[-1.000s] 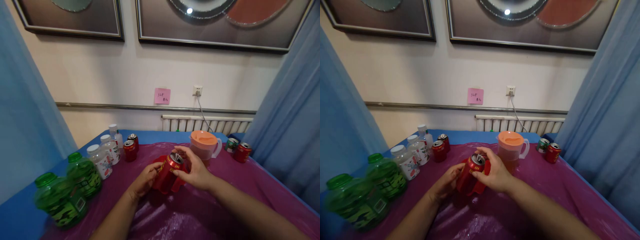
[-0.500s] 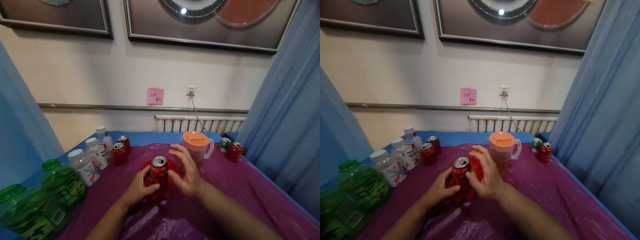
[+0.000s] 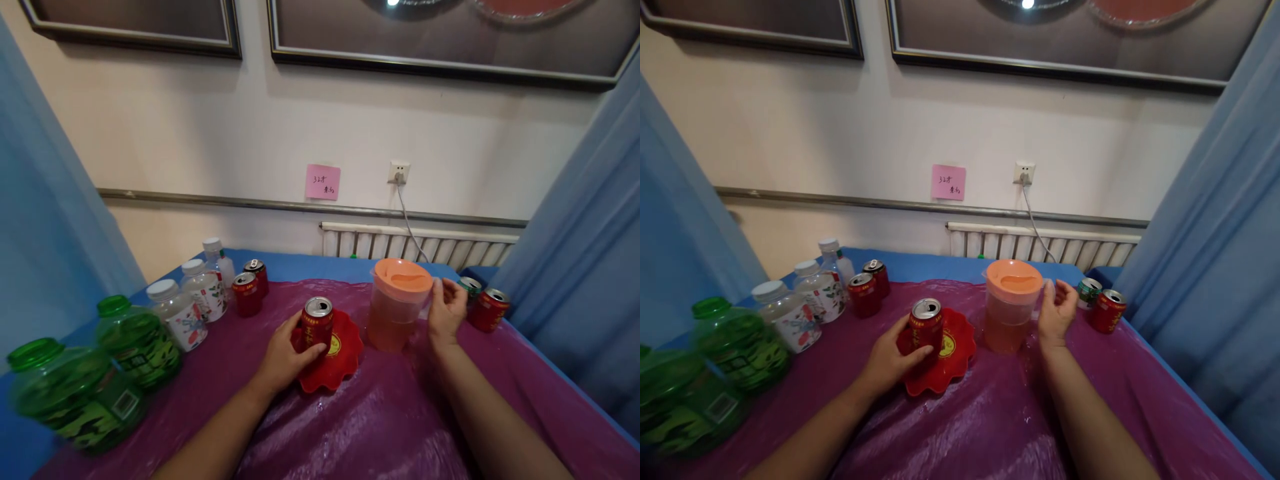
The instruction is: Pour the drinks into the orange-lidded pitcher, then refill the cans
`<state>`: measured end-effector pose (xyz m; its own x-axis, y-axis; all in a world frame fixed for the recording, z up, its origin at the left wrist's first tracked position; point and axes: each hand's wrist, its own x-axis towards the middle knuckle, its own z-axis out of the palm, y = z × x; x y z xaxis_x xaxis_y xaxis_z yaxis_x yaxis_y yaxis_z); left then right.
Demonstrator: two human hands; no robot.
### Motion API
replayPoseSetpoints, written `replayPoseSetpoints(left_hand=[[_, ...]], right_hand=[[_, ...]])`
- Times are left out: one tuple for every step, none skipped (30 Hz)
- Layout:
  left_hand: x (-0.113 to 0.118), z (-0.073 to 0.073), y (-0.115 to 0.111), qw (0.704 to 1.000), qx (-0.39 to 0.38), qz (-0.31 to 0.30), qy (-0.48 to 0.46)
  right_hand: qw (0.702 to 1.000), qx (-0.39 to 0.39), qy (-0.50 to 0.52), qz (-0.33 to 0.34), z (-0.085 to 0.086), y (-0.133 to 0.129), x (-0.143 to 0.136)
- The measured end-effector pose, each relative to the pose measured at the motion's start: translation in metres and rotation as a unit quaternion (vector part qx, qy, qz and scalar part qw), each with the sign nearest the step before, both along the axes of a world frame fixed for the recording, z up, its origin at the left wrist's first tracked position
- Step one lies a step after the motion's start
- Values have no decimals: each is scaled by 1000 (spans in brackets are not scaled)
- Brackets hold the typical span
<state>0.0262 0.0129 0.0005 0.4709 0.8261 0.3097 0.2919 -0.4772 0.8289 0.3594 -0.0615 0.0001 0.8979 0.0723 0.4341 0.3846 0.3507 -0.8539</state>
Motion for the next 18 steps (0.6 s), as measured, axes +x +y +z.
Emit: replayPoseSetpoints(left_hand=[[0,-1,1,1000,10,6,9],[-1,-3,2,999,19,14,22],[-1,-4,3,999,27,23,36],[-2,-6,4,998,34,30,49],[-2,-7,4,997,40,36,59],[-3,-9,5,996,45,39,66],[-3,-10,5,996,49,40,70],[-3,-10,6,995,52,40,72],[-3,-11,6,995,56,40,75],[-3,-11,5,994,59,41,78],[-4,-11,5,994,63,42,82],[-4,-10,4,993,67,44,85],[-4,-10,4,992,73,47,89],[-4,-9,3,991,79,50,92],[-4,-8,3,990,86,52,94],[-3,-7,2,990,93,53,96],[-3,-6,2,989,99,53,98],[-3,-5,1,988,104,52,99]], right_hand=[[1000,-6,10,14,-3,0,1],[999,-12,20,32,-5,0,1],[998,-18,28,51,-7,0,1],[997,-23,36,70,-8,-1,1],[995,-27,44,88,-10,-1,2],[993,-29,52,105,-11,-2,4],[990,-28,60,121,-12,-2,5],[988,-25,69,137,-13,-2,7],[985,-21,77,151,-13,-2,9],[983,-16,85,164,-14,-1,11],[980,-8,93,176,-15,-1,12],[977,0,101,186,-15,0,13],[975,9,108,193,-15,1,13],[973,18,113,198,-15,1,13],[972,25,118,201,-15,2,12],[971,30,120,204,-14,2,11],[970,34,122,206,-13,2,10],[970,36,122,207,-12,1,9]])
